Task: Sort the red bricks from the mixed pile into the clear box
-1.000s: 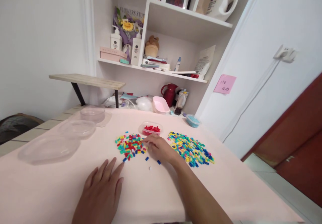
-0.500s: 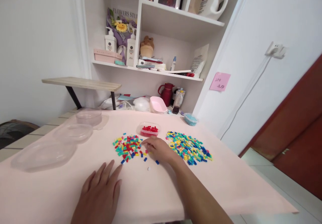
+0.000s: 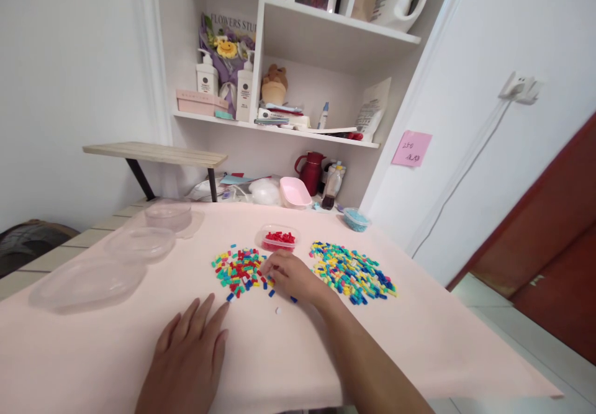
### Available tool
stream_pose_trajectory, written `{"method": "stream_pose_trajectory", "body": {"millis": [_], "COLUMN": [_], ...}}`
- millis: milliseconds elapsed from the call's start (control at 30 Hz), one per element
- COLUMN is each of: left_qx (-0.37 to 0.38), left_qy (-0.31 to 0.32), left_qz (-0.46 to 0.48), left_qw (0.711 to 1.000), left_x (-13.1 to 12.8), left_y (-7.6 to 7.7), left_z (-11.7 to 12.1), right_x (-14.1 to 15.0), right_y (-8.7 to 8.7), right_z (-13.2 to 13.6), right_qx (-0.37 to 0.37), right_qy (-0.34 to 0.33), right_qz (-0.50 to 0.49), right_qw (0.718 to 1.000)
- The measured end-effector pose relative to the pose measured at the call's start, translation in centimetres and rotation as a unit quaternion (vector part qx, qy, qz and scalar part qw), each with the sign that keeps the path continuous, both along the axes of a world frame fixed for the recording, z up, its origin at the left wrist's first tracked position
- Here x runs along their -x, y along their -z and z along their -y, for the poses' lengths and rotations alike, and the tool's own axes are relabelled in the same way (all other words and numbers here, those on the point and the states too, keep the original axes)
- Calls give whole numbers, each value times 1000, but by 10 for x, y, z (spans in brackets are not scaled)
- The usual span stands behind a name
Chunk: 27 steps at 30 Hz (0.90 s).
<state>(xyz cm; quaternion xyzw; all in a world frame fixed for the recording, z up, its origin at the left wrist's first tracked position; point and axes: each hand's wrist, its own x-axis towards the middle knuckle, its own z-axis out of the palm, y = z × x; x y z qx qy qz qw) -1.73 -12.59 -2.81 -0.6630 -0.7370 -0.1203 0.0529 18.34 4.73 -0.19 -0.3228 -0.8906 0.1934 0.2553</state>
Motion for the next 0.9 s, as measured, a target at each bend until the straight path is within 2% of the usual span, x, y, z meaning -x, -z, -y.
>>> {"method": "stream_pose_trajectory", "body": {"millis": [133, 267, 567, 700, 900], "left_qx": [-6, -2, -51, -31, -1], "left_qy": [3, 3, 10, 12, 9], "left_qz": [4, 4, 0, -4, -6], "left_qw": [1000, 1000, 999, 999, 1000], "left_x": [0, 0, 5, 5, 5], "left_y": [-2, -1, 17, 13, 5], "left_z": [1, 2, -1, -2, -2], "right_x": [3, -2, -11, -14, -11], "right_y": [-3, -8, -15, -17, -15], "right_z": [3, 6, 6, 7, 7], "right_qx": [30, 26, 13, 21, 16], "right_qy": [-26, -42, -77, -46, -108], "right_qz": [9, 32, 74, 40, 53], "right_qw": [999, 998, 994, 998, 993]}}
